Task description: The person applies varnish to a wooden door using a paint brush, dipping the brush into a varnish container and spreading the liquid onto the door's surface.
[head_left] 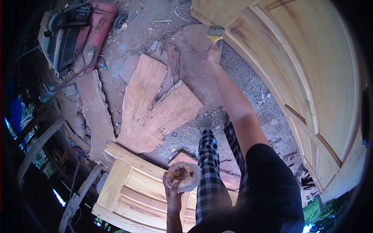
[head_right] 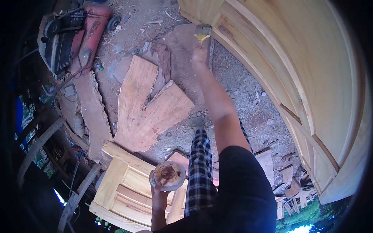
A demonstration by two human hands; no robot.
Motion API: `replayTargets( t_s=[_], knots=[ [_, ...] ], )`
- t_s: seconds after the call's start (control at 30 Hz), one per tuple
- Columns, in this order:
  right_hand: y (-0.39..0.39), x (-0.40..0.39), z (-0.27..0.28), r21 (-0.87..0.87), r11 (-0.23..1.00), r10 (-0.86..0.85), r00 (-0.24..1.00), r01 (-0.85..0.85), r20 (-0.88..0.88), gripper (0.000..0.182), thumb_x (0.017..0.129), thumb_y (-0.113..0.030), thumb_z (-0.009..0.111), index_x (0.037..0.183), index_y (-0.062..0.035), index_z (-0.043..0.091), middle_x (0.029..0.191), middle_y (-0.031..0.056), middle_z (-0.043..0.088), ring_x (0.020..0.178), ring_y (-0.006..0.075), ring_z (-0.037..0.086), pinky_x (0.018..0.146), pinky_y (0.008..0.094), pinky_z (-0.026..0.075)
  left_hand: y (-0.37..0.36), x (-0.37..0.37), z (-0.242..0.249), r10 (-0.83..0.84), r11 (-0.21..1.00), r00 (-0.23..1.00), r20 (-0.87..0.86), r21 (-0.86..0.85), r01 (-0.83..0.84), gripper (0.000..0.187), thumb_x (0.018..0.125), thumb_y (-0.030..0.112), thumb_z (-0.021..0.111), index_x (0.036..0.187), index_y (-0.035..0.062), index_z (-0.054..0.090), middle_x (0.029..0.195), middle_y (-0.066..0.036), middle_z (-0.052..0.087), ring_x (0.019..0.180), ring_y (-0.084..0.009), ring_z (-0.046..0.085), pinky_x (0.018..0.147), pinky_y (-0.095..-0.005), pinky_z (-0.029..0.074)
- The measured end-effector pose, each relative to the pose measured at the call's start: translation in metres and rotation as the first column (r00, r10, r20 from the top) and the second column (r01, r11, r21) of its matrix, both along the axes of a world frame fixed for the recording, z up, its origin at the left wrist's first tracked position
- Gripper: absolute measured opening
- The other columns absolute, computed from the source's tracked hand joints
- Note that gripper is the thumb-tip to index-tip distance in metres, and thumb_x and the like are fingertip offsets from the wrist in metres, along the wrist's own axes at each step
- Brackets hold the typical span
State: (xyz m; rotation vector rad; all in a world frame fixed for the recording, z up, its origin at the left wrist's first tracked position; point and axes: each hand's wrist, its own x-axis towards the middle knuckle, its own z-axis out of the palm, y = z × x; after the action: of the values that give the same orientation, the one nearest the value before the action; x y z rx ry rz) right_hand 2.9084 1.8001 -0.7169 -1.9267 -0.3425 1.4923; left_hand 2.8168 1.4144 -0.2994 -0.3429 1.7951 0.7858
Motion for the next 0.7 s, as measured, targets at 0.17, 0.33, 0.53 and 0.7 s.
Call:
replayTargets(
  t_s=[0.17,0.33,0.53,0.7],
  knots=[
    [-0.001,0.053,0.195,-0.020,0.996,-0.080,0.787,0.086,-0.612,0.035,0.098,-0.043,0.041,0.083,-0.0120,0.047,0.057,-0.0033,0.038,0.040,0.0059,0.029,0.035,0.0234,0.023,0.034,0.003,0.024,-0.097,0.991,0.994,0.056,0.102,0.091,0.080,0.084,0.027,0.059,0.147,0.0171,0.011,0.143,-0.017,0.027,0.129,-0.0328,0.036,0.098,-0.0499,0.042],
    [0.015,0.092,0.265,-0.336,0.926,-0.351,0.065,0.171,-0.934,0.037,0.097,-0.042,0.044,0.077,-0.0112,0.046,0.050,-0.0045,0.033,0.036,0.0065,0.028,0.033,0.0220,0.021,0.063,-0.002,0.034,-0.300,0.941,0.950,0.085,0.192,0.279,0.077,0.087,0.025,0.057,0.148,0.0175,0.011,0.144,-0.017,0.025,0.129,-0.0323,0.036,0.095,-0.0496,0.044],
    [-0.087,0.170,0.285,-0.283,0.871,-0.357,0.122,0.402,-0.926,0.040,0.094,-0.045,0.050,0.070,-0.0138,0.046,0.047,-0.0071,0.031,0.034,0.0052,0.026,0.032,0.0213,0.020,0.084,-0.025,0.063,-0.541,0.820,0.841,-0.008,0.219,0.529,0.073,0.088,0.026,0.055,0.148,0.0227,0.013,0.146,-0.014,0.025,0.133,-0.0328,0.028,0.098,-0.0528,0.037],
    [-0.237,0.299,0.271,-0.103,0.684,-0.458,0.315,0.723,-0.831,0.046,0.092,-0.050,0.051,0.065,-0.0136,0.049,0.044,-0.0056,0.033,0.030,0.0057,0.026,0.030,0.0215,0.020,0.071,-0.056,0.060,-0.644,0.759,0.765,0.000,0.134,0.638,0.071,0.090,0.027,0.055,0.147,0.0236,0.013,0.144,-0.011,0.028,0.129,-0.0302,0.035,0.091,-0.0508,0.043]
  ],
)
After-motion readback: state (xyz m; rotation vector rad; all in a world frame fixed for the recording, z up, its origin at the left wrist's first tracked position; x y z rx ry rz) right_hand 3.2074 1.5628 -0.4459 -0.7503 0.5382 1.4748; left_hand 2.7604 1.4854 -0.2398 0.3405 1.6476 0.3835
